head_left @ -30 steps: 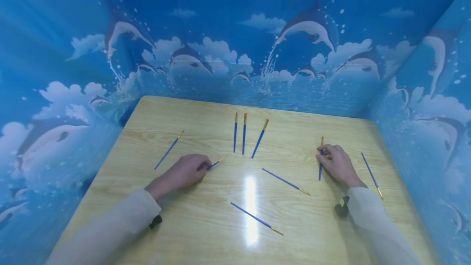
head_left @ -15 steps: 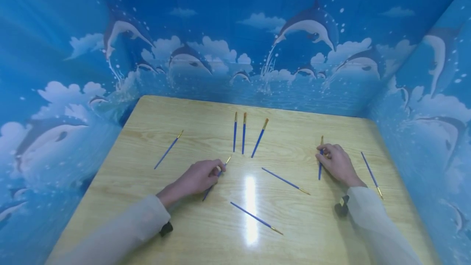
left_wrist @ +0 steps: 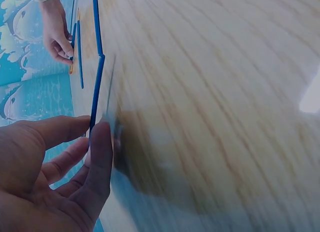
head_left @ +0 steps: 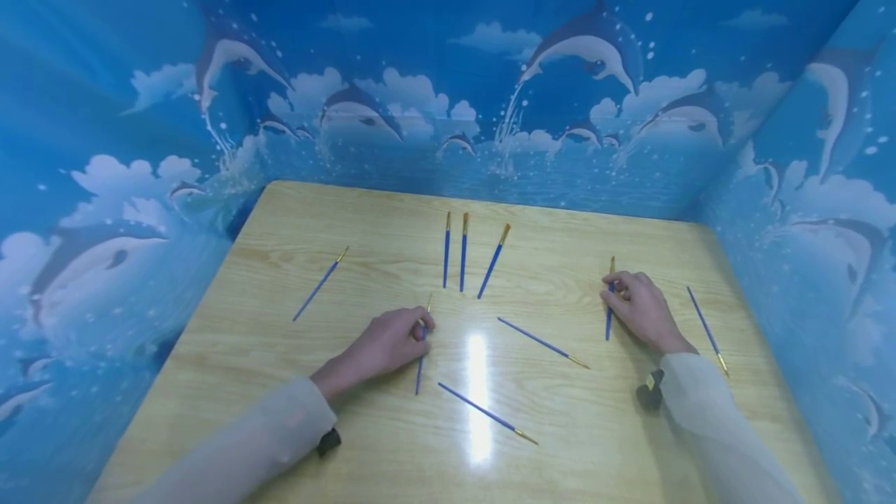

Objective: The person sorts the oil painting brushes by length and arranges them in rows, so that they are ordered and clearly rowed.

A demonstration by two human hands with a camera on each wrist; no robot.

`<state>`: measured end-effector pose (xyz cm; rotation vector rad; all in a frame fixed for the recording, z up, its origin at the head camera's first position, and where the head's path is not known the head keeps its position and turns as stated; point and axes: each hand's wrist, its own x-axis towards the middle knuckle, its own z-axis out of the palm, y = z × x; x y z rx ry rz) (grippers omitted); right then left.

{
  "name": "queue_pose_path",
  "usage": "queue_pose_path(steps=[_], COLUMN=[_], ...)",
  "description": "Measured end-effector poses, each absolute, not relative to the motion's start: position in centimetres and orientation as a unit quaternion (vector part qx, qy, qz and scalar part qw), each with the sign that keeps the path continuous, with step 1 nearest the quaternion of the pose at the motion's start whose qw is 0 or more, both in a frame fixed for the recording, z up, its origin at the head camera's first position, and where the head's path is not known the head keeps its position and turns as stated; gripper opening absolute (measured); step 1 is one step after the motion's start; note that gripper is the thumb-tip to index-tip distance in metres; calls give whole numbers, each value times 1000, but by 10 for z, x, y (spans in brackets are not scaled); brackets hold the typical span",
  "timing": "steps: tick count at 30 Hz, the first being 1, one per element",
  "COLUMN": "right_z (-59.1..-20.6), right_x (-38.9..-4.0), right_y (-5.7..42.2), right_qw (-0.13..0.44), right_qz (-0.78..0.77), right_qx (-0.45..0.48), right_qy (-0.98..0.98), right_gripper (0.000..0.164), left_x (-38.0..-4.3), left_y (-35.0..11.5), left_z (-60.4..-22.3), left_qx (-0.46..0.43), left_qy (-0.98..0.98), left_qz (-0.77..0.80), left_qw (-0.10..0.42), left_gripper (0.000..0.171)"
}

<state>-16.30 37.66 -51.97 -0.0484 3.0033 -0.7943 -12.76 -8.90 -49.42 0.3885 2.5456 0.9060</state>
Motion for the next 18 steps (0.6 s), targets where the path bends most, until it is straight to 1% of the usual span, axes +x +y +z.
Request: queue_pose_path(steps=[9, 18], right_z=[-521, -520], right_x=[-163, -163], right_y=[377, 376], right_qw=[20, 16], right_qz=[-252, -251], right_qx=[-11, -11], right_qy=[968, 968], right_gripper=[40, 40], left_x=[-125, -121], left_y=[-84, -81], left_z=[-497, -498], left_qx=[129, 131], left_qy=[924, 935], left_qz=[300, 274], left_qw=[197, 182], left_gripper=[33, 28])
